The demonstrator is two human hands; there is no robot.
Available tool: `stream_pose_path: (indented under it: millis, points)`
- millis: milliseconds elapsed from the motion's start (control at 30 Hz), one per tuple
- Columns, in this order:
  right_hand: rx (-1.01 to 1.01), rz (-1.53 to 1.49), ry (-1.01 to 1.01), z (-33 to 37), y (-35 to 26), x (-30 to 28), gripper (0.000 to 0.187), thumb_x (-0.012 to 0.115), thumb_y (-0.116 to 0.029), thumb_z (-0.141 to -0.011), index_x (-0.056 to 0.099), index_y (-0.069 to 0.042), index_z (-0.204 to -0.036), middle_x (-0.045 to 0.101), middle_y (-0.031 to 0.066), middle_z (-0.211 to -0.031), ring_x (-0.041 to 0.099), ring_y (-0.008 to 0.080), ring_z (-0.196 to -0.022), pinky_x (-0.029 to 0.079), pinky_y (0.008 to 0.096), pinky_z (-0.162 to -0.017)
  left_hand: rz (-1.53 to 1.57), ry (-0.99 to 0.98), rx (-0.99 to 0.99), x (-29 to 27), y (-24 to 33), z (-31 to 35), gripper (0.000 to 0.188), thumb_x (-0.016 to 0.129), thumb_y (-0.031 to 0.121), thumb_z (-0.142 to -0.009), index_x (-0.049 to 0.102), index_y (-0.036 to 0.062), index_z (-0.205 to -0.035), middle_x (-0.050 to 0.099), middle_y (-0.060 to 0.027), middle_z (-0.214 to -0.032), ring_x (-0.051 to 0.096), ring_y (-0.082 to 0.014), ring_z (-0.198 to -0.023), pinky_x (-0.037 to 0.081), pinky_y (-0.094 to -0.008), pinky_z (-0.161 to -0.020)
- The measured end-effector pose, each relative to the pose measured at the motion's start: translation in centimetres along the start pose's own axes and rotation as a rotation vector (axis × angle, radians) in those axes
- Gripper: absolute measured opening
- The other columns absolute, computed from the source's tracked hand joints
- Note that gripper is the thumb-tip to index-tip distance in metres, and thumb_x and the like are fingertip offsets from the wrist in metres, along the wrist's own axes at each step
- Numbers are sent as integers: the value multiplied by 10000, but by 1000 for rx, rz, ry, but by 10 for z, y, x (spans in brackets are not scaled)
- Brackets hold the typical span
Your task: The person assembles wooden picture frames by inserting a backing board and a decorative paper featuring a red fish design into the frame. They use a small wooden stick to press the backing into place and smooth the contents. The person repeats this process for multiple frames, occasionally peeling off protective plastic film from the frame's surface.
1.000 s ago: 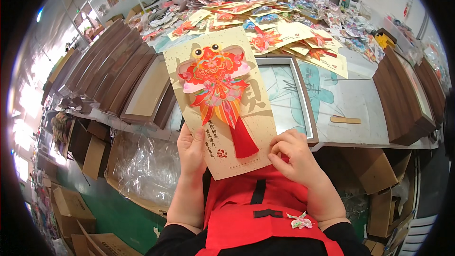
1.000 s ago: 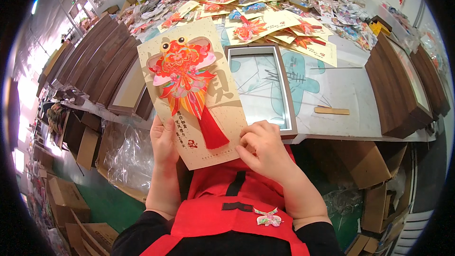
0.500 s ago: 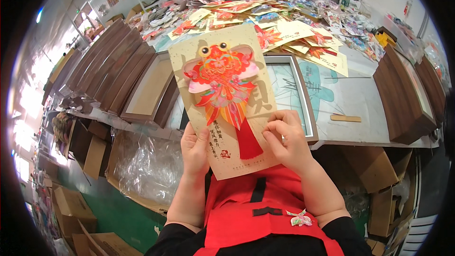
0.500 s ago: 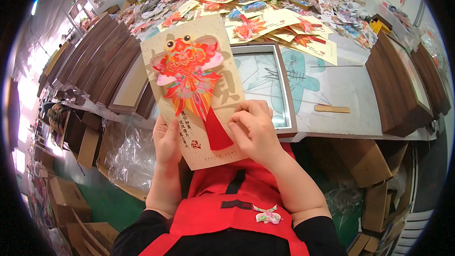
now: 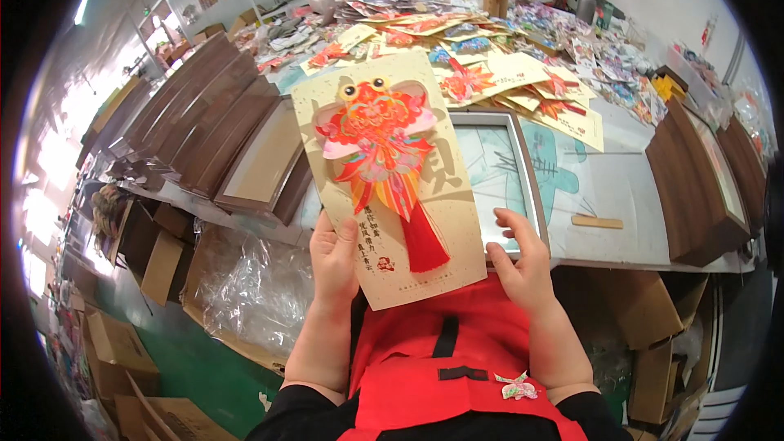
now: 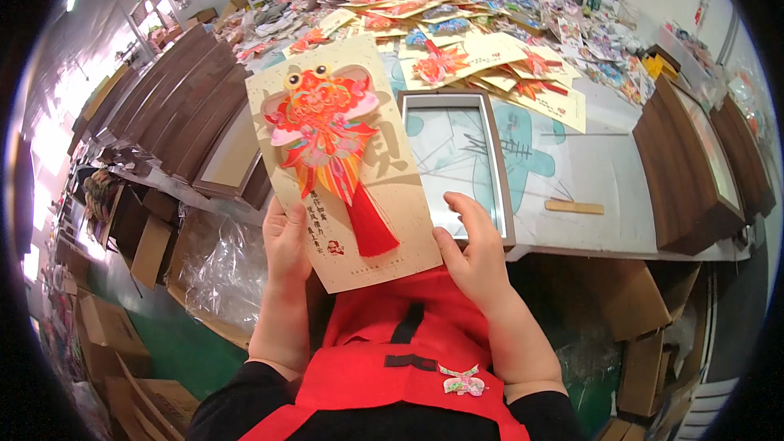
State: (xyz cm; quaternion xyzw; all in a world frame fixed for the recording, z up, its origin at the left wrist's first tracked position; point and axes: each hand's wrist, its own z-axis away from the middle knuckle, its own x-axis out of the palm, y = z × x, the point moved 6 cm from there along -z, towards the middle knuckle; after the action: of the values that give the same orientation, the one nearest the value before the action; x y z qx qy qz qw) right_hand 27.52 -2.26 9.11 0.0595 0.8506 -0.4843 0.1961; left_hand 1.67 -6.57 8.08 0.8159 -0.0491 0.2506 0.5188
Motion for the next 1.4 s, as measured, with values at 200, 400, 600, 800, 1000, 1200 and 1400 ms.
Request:
stream_pose_path:
  millis: [200, 400, 600, 800, 1000, 1200, 1400]
  points:
    - [-353, 87, -30, -1, -48, 36, 483, 620, -61, -819, 468, 58, -1261, 486, 263, -1289, 471, 402, -1202, 380, 415, -1004, -193, 92, 81, -4, 10, 16, 220, 505, 84, -961, 517, 19, -1172, 601, -61, -1046, 555, -87, -965, 458, -259, -849]
    - [-434, 65, -23, -5, -67, 43, 621, 575, -98, -851, 316, 32, -1401, 344, 234, -1440, 350, 348, -1334, 286, 411, -1084, -281, 13, 242, 18, 15, 17, 274, 512, 66, -949, 514, 4, -1215, 590, -39, -1109, 532, -107, -1042, 431, -264, -904]
    - [-151, -489, -67, -63, -72, 49, 597, 580, -95, -866, 321, -34, -1401, 477, 93, -1273, 490, 104, -967, 417, 231, -794, -215, -107, 148, 3, 31, 42, 316, 453, 73, -983, 432, -5, -1289, 555, -36, -1192, 486, -82, -1107, 392, -250, -945]
    - [81, -548, -230, -65, -63, 67, 530, 580, 18, -832, 372, -36, -1317, 598, 59, -976, 537, 67, -769, 384, 152, -623, -288, -107, 135, -10, 29, 46, 346, 455, 81, -985, 418, -15, -1315, 550, -40, -1190, 478, -86, -1107, 388, -247, -944]
    - [135, -569, -170, -53, -50, 84, 428, 600, 1, -858, 375, -33, -1221, 618, 59, -816, 370, 6, -441, 220, 161, -377, -271, 23, 225, -11, 33, 47, 287, 481, 97, -968, 470, -3, -1237, 622, -76, -1034, 522, -77, -959, 443, -260, -850]
    - [144, -629, -76, -46, -51, 95, 417, 602, -7, -864, 370, -41, -1208, 615, 53, -760, 349, 9, -417, 214, 168, -371, -307, -13, 128, -15, 25, 49, 343, 461, 127, -991, 426, -28, -1296, 556, -43, -1179, 479, -77, -1095, 389, -242, -943]
    - [-78, -478, -65, -40, -40, 90, 431, 602, -20, -864, 377, -37, -1231, 604, 79, -976, 482, 68, -631, 366, 190, -567, -282, 65, 195, -14, 37, 52, 360, 457, 140, -994, 400, -35, -1303, 553, -49, -1194, 489, -73, -1081, 402, -246, -933]
